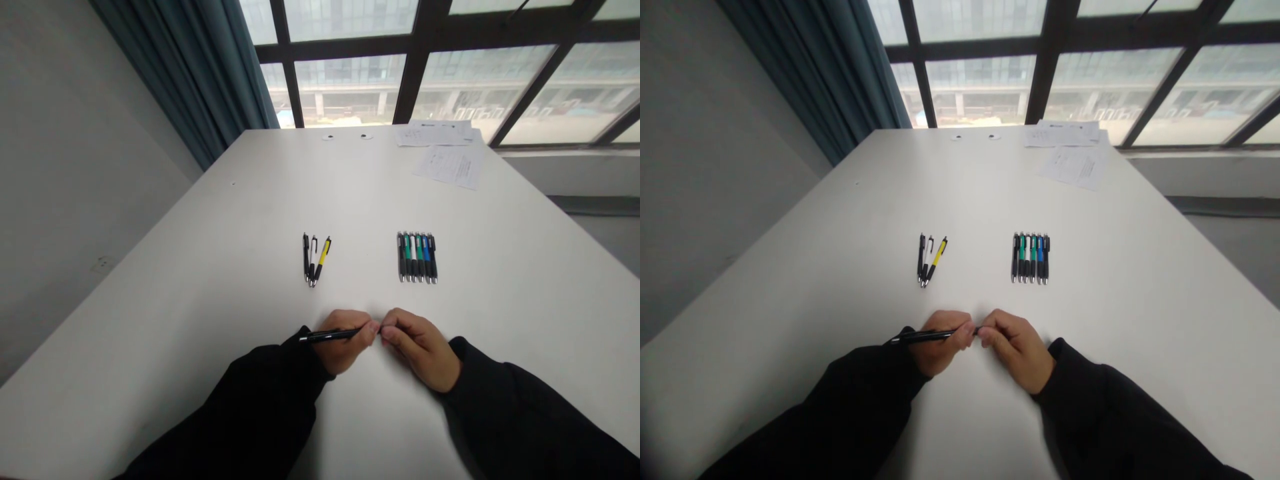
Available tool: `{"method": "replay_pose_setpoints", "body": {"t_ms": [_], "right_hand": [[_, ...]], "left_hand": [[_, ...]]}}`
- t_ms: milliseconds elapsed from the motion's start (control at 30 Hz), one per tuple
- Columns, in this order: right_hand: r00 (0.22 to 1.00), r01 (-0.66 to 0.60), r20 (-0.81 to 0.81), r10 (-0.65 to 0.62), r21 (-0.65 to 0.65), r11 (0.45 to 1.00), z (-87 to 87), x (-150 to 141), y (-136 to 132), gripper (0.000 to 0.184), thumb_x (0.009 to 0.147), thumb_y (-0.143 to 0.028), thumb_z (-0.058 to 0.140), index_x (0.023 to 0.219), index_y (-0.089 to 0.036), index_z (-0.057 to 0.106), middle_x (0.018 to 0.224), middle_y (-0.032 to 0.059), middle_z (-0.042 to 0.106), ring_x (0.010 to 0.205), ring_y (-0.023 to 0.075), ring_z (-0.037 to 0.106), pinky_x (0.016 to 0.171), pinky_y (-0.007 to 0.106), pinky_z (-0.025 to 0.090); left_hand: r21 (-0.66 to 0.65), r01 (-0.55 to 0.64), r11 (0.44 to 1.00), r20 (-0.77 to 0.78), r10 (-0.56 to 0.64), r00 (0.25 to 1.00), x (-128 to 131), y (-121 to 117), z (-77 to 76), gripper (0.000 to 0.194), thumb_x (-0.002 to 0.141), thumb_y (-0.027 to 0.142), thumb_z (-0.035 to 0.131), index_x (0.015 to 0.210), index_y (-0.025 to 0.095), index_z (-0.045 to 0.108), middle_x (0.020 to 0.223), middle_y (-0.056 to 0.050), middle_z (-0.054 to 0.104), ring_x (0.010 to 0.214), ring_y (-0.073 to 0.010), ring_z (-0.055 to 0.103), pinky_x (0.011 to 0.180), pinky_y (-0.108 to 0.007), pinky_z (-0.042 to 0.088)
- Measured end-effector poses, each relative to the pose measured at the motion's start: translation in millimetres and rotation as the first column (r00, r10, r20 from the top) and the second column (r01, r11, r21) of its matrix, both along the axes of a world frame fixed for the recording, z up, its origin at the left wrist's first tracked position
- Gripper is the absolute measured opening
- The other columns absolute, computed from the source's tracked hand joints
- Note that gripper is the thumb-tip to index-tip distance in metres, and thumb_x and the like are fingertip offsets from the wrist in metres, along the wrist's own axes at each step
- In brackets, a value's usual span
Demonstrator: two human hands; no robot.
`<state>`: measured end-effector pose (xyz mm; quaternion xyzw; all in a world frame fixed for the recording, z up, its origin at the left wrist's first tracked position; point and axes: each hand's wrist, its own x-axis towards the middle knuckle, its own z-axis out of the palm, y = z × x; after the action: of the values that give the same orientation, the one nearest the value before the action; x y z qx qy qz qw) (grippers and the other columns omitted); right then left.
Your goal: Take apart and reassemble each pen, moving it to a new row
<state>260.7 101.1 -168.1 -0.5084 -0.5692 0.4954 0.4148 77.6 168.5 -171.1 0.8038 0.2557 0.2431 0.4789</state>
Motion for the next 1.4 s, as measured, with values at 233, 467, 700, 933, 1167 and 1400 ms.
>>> {"method": "replay_pose_setpoints", "body": {"t_ms": [233,467,700,933,1167,1400], "right_hand": [[0.994,0.022,-0.103,-0.034,-0.113,0.993,-5.9,-0.8,-0.8,0.035,0.094,-0.05,0.053,0.087,-0.017,0.061,0.061,-0.001,0.054,0.051,0.01,0.041,0.049,0.025,0.031],[0.978,0.042,-0.199,-0.059,-0.089,0.995,-3.8,0.6,-0.1,0.034,0.085,-0.043,0.069,0.106,-0.02,0.057,0.063,-0.0054,0.047,0.055,0.0097,0.04,0.052,0.023,0.032],[0.965,0.029,-0.259,-0.045,-0.067,0.997,-9.2,5.4,1.1,0.031,0.082,-0.038,0.074,0.102,-0.02,0.059,0.066,-0.0045,0.05,0.057,0.0091,0.041,0.053,0.023,0.033],[0.987,0.02,-0.156,-0.043,-0.147,0.989,-5.7,5.6,1.4,0.029,0.09,-0.044,0.061,0.086,-0.016,0.063,0.058,-0.003,0.051,0.048,0.0081,0.038,0.046,0.024,0.028],[0.97,0.023,-0.239,-0.035,-0.05,0.998,-2.8,4.3,2.3,0.033,0.083,-0.043,0.071,0.1,-0.017,0.06,0.062,-0.0038,0.05,0.053,0.0098,0.042,0.049,0.024,0.033],[0.985,0.034,-0.163,-0.052,-0.109,0.994,-2.5,4.5,1.2,0.029,0.086,-0.043,0.067,0.087,-0.015,0.062,0.056,-0.0044,0.05,0.047,0.0077,0.041,0.044,0.022,0.029]], "left_hand": [[-0.121,-0.017,0.992,0.067,0.025,0.997,-2.3,1.2,-3.8,0.048,0.099,0.042,0.037,0.064,0.015,0.057,0.058,0.0,0.055,0.054,-0.0089,0.05,0.058,-0.022,0.039],[-0.107,-0.008,0.994,0.069,0.016,0.998,-2.1,1.2,-0.9,0.047,0.098,0.04,0.039,0.064,0.014,0.06,0.061,-0.002,0.06,0.057,-0.0095,0.053,0.061,-0.022,0.041],[-0.111,0.0,0.994,0.073,0.008,0.997,-3.0,2.1,-1.1,0.049,0.098,0.042,0.039,0.064,0.014,0.062,0.063,-0.003,0.063,0.058,-0.0098,0.055,0.062,-0.022,0.042],[-0.096,0.0,0.995,0.04,0.004,0.999,-2.8,2.1,-0.6,0.049,0.098,0.043,0.04,0.066,0.014,0.064,0.062,-0.002,0.062,0.059,-0.0107,0.055,0.062,-0.023,0.041],[-0.077,-0.002,0.997,0.028,0.004,1.0,-3.4,3.1,-0.2,0.051,0.097,0.044,0.038,0.064,0.015,0.063,0.063,-0.003,0.062,0.058,-0.0112,0.055,0.062,-0.023,0.042],[-0.062,-0.05,0.997,-0.007,0.05,0.999,-3.2,1.0,2.0,0.04,0.097,0.04,0.042,0.081,0.014,0.069,0.07,-0.003,0.064,0.061,-0.0111,0.055,0.062,-0.024,0.042]]}}
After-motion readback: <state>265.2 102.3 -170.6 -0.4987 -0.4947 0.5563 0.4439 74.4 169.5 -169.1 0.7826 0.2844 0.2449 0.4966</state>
